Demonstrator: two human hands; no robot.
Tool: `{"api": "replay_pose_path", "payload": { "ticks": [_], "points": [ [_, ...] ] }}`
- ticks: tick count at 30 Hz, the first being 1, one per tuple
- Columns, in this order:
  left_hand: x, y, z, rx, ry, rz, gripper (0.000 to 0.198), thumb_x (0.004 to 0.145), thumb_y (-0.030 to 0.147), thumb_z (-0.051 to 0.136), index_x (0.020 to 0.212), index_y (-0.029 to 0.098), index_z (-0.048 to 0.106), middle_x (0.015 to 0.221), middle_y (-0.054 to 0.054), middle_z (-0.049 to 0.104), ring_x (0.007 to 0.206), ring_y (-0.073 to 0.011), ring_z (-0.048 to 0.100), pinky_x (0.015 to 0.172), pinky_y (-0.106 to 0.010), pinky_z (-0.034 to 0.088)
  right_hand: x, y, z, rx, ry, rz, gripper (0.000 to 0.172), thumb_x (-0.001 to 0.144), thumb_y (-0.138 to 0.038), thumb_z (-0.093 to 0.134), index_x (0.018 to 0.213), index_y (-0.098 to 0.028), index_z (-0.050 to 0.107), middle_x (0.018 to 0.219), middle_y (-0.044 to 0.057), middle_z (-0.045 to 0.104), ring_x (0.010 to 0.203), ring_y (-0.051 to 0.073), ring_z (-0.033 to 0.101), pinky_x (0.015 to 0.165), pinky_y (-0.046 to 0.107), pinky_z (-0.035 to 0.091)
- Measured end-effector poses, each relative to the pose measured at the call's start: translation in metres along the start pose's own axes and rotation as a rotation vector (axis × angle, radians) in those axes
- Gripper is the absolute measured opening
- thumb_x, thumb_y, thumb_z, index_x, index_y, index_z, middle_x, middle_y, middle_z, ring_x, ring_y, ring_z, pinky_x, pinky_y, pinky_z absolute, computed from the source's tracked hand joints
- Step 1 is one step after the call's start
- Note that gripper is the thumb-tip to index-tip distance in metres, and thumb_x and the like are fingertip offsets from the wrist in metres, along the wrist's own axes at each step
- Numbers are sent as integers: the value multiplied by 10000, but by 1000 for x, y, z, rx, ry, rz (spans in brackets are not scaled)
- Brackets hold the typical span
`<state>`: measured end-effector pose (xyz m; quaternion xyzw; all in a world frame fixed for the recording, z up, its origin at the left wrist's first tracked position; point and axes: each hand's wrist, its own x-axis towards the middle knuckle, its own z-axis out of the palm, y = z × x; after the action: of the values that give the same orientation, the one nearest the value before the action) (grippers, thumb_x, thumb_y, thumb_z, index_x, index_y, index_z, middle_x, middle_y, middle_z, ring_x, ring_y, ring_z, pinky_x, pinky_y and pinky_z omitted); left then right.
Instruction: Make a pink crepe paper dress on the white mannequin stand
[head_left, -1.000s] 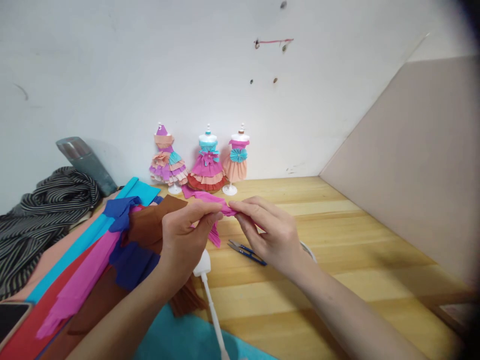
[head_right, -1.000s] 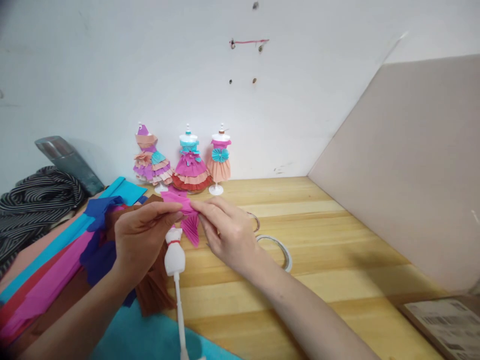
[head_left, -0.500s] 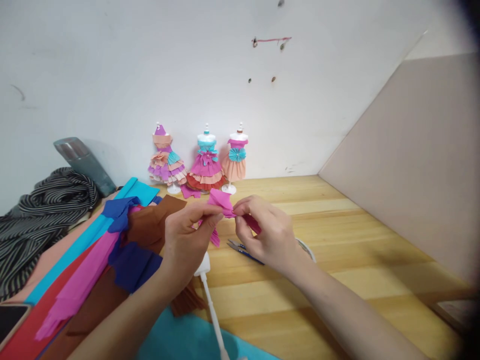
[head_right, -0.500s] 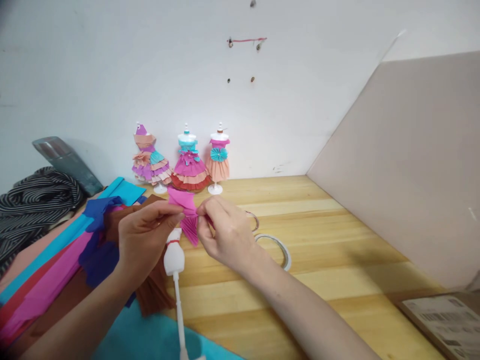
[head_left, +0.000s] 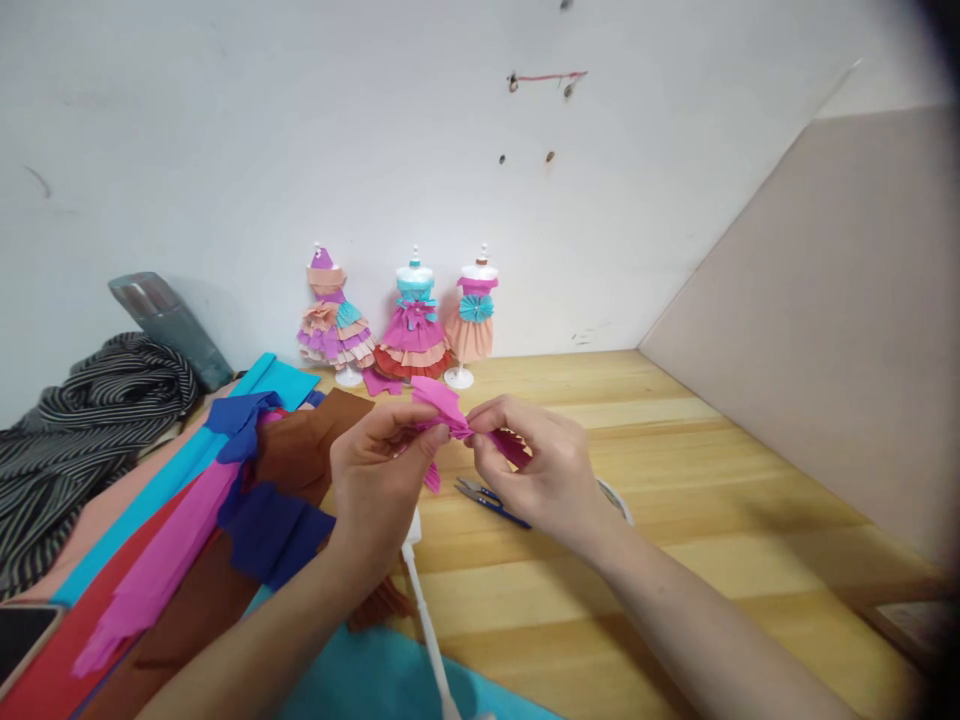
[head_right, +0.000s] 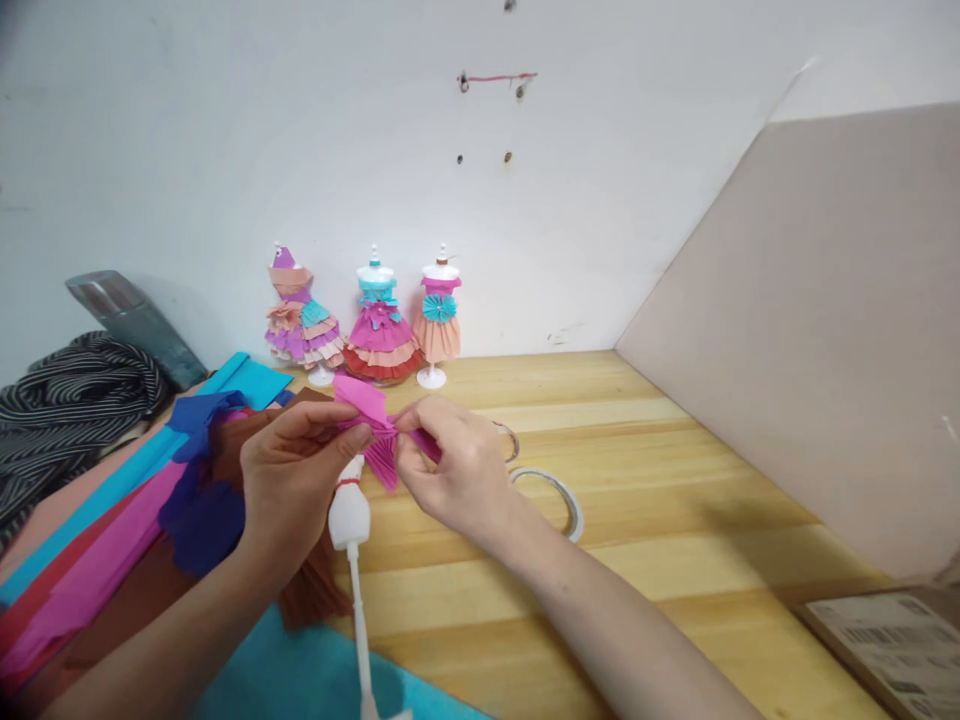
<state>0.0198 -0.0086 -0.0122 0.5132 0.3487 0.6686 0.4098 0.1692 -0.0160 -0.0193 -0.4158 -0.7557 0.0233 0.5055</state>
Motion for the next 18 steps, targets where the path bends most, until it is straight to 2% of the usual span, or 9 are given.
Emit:
{"api": "replay_pose_path", "payload": {
  "ticks": [4, 7, 11, 14, 18],
  "points": [
    [0, 0, 1, -30, 46, -62, 206, 612, 31, 791, 756, 175, 758, 643, 36, 735, 588, -67, 669, 572, -118, 546, -1, 2, 2, 5, 44, -8, 133, 810, -75, 542, 841, -198, 582, 683, 11, 658, 547, 117, 566, 520, 242, 436],
    [1, 1, 1, -42, 48, -93, 199, 612, 45, 798, 763, 167, 756, 636, 29, 738, 581, -72, 671, 566, -125, 550, -2, 4, 2, 1, 48, -90, 157, 845, -63, 534, 892, -201, 594, 706, 12, 666, 572, 120, 596, 538, 243, 459],
    [2, 0, -1, -54, 35, -101, 183, 616, 63, 800, 761, 163, 751, 656, 16, 750, 602, -89, 687, 584, -147, 568, -1, 8, 1, -27, -5, -216, 271, 875, -28, 488, 1029, -190, 642, 798, 50, 686, 686, 148, 648, 587, 260, 500],
    [2, -2, -1, -34, 25, -65, 176, 629, 67, 792, 762, 174, 751, 674, 22, 755, 615, -92, 693, 593, -153, 574, 0, 10, 2, -49, -1, -273, 314, 878, -21, 485, 1105, -163, 648, 858, 86, 683, 729, 162, 655, 597, 268, 519],
    [1, -6, -2, 41, 31, 24, 202, 633, 58, 786, 788, 184, 753, 695, 29, 753, 624, -89, 689, 589, -149, 566, 0, 11, 3, -53, 22, -277, 310, 868, -8, 492, 1097, -141, 652, 862, 103, 680, 754, 175, 660, 622, 286, 541]
  ]
}}
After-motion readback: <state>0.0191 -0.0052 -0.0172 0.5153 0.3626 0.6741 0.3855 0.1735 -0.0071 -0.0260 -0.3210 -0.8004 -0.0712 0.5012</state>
